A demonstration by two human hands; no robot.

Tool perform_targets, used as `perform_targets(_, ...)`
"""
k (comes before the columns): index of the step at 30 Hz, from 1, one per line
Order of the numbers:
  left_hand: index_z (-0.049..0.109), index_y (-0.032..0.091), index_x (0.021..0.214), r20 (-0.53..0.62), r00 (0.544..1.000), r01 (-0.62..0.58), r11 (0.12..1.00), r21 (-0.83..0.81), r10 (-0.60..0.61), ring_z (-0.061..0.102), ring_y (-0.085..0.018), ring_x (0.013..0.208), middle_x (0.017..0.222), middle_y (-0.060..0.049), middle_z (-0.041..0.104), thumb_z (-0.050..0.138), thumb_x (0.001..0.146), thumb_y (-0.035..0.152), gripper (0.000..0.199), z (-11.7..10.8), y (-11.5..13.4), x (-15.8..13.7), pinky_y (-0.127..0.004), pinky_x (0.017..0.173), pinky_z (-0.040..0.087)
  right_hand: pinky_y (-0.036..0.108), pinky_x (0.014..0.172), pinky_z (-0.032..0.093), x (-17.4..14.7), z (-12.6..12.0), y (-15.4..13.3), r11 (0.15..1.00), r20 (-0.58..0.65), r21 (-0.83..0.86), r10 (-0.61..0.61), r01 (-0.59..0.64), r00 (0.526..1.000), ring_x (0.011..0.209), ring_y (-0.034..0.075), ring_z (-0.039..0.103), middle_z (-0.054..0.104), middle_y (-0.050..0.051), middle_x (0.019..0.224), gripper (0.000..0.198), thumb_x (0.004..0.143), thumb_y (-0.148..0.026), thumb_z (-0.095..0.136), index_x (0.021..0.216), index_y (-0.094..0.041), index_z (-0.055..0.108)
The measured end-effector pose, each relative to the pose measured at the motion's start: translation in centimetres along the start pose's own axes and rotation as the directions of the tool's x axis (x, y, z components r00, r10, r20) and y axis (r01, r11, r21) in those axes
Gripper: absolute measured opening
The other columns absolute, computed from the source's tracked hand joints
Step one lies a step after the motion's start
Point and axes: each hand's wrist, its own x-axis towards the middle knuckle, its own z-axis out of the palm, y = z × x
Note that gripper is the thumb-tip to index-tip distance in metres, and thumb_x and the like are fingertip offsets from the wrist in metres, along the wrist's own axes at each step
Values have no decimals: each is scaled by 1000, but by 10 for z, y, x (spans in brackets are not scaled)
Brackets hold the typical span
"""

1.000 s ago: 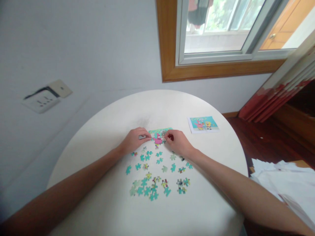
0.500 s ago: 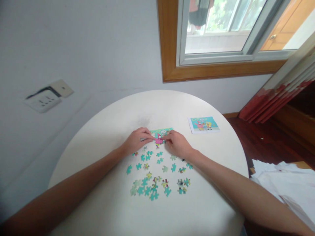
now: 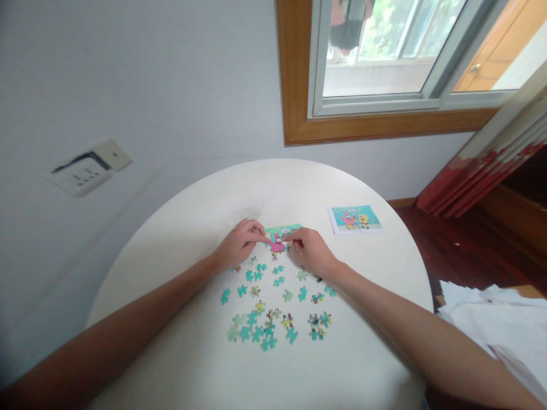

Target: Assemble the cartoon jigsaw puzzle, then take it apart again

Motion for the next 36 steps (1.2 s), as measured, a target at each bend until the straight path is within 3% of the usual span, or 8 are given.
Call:
perform_targets(4,77,29,96,22,999,-40,999,9,40,49,-17,91,101,-4,59,46,78,-6,50,0,3,0,-34,86,43,27,78,47,0,0,-1,999,-39,8,44,-44,998,82,18,65,74,8,91,41,78,-4,42,98,-15,76)
perform_targets(13,76,24,89,-177,983,47,998,30,-41,50,-17,93,101,-4,59,43,80,-6,46,-2,2,0,-36,90,44,28,68,45,2,-1,1,988,-108,-8,150,-152,983,65,17,61,73,7,78,37,79,-10,41,93,-12,75)
perform_targets(21,73,20,88,-154,974,170,985,17,-165,55,-18,96,97,-3,63,43,75,-4,41,-16,2,6,-35,91,45,28,73,45,3,-3,3,987,-107,-8,159,-160,982,77,19,65,75,8,87,37,77,-10,42,92,-15,76)
perform_targets(25,73,19,92,-119,977,181,983,10,-179,58,-17,90,95,-4,66,47,83,3,32,-31,4,8,-31,85,46,28,66,44,4,-5,8,980,-75,28,199,-198,977,67,18,63,74,7,80,37,75,-11,42,91,-13,75)
perform_targets(27,72,18,94,-54,981,185,983,-4,-185,59,-15,84,94,-4,68,50,86,9,26,-41,5,8,-28,80,46,28,63,43,5,-6,11,978,-63,52,206,-203,976,64,17,62,74,7,77,36,75,-11,43,91,-13,75)
perform_targets(30,72,19,94,139,965,226,974,-20,-221,61,-12,75,87,-2,71,58,86,17,17,-57,5,5,-23,72,46,28,61,42,5,-5,14,978,-57,59,202,-199,978,60,17,60,73,6,74,36,74,-12,43,90,-13,75)
perform_targets(34,74,19,84,443,871,243,970,-10,-213,64,-13,70,77,0,72,65,81,22,9,-73,7,-3,-22,66,44,28,61,43,4,-5,14,981,-52,56,191,-188,980,61,17,61,73,7,76,35,74,-13,44,89,-14,75)
perform_targets(36,74,19,81,541,815,246,969,-1,-206,64,-13,67,73,0,71,68,78,23,7,-76,10,-6,-22,63,43,29,64,44,4,-5,13,981,-58,56,187,-184,981,65,17,63,74,7,79,35,74,-13,43,89,-13,75)
